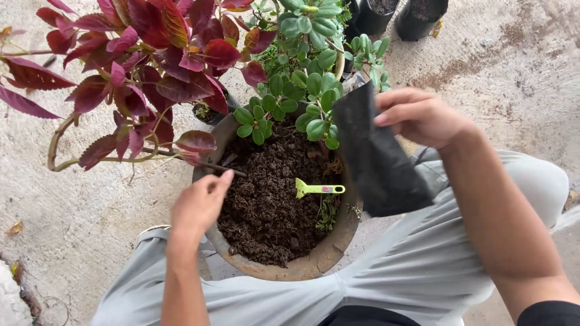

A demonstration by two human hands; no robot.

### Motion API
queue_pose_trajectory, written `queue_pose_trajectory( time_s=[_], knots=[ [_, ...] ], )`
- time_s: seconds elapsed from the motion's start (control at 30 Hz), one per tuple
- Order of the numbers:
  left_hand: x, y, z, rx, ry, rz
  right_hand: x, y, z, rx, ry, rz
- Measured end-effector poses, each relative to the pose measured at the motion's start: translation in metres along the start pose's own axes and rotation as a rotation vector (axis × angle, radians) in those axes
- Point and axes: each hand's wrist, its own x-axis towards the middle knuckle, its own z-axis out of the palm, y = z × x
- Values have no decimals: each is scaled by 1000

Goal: Filling small black plastic polybags with soil from a larger container using a small hand scoop.

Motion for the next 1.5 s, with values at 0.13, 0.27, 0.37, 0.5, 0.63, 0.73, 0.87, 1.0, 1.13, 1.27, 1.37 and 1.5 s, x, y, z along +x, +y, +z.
queue_pose_trajectory(
  time_s=[0.13,0.27,0.37,0.5,0.63,0.73,0.87,1.0,1.13,1.27,1.37,1.5],
  knots=[
    [-4,19,25,-741,-88,571,34,17,84,-325,164,47],
    [-13,30,23,-992,-334,682,48,45,108,-674,-179,68],
    [0,21,34,-904,-315,725,52,63,112,-845,-341,19],
    [13,8,42,-737,-278,686,53,67,126,-1066,-409,-25],
    [19,3,55,-927,-122,598,61,67,122,-1248,-408,-90],
    [19,1,54,-1089,8,614,65,65,110,-1248,-348,-126],
    [17,3,52,-1246,285,717,70,48,107,-1220,-236,33],
    [6,12,60,-1273,335,744,77,79,89,-924,-57,139],
    [19,25,73,-1295,291,875,93,109,101,-894,106,156],
    [21,24,74,-1416,272,812,98,136,91,-695,219,154],
    [28,15,66,-1309,395,771,106,121,90,-563,322,108],
    [23,6,56,-1142,570,792,101,115,72,-677,520,-1]
  ],
)
